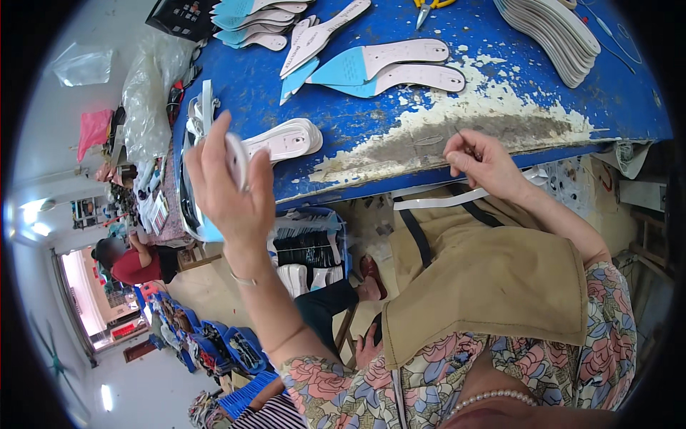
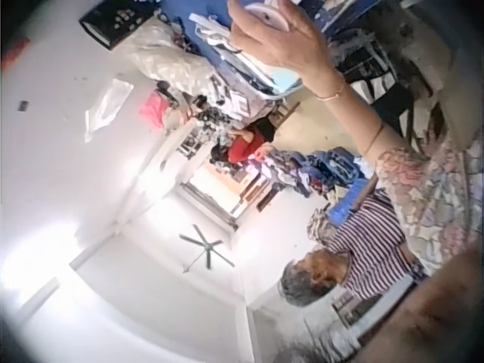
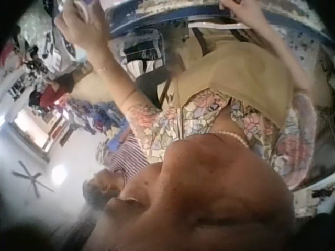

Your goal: The person applies tape around the edges of shoe insoles by hand, trims the excess tape using snips, and stacks the assembled insoles on the table.

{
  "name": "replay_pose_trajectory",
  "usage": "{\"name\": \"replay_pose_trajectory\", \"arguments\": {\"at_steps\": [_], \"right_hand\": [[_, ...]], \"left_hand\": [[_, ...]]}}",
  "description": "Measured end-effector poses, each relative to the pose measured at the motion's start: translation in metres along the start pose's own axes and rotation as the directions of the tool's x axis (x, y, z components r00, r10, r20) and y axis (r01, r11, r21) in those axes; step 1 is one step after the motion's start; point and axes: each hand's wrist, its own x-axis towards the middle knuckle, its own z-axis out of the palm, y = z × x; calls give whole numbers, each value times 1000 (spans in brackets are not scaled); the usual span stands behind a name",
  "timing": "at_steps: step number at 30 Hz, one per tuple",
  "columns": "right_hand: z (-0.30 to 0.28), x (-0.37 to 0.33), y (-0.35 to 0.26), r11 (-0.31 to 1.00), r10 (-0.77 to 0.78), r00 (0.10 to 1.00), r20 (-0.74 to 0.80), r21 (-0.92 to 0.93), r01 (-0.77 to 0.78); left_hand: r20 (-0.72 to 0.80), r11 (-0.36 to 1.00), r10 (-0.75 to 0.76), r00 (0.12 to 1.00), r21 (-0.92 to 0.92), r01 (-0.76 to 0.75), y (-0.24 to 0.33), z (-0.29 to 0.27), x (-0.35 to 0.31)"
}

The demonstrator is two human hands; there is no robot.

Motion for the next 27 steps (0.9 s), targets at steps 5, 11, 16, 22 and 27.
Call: {"name": "replay_pose_trajectory", "arguments": {"at_steps": [5, 11, 16, 22, 27], "right_hand": [[4, 19, -6, 998, -64, 998, -22, -20, 64], [-9, 36, -12, 992, -116, 982, -147, -70, 107], [-23, 49, 2, 997, -69, 974, -217, -58, 58], [-21, 50, 5, 999, -48, 971, -235, -23, 43], [-22, 47, 7, 998, -52, 972, -227, 16, 57]], "left_hand": [[422, 863, 291, 858, 271, -426, -93, 28, -3], [446, 913, 175, 878, 261, -314, -119, 44, -23], [362, 939, 156, 919, 234, -251, -122, 38, -23], [322, 929, 156, 934, 273, -249, -128, 34, -28], [301, 930, 156, 941, 277, -243, -130, 32, -32]]}}
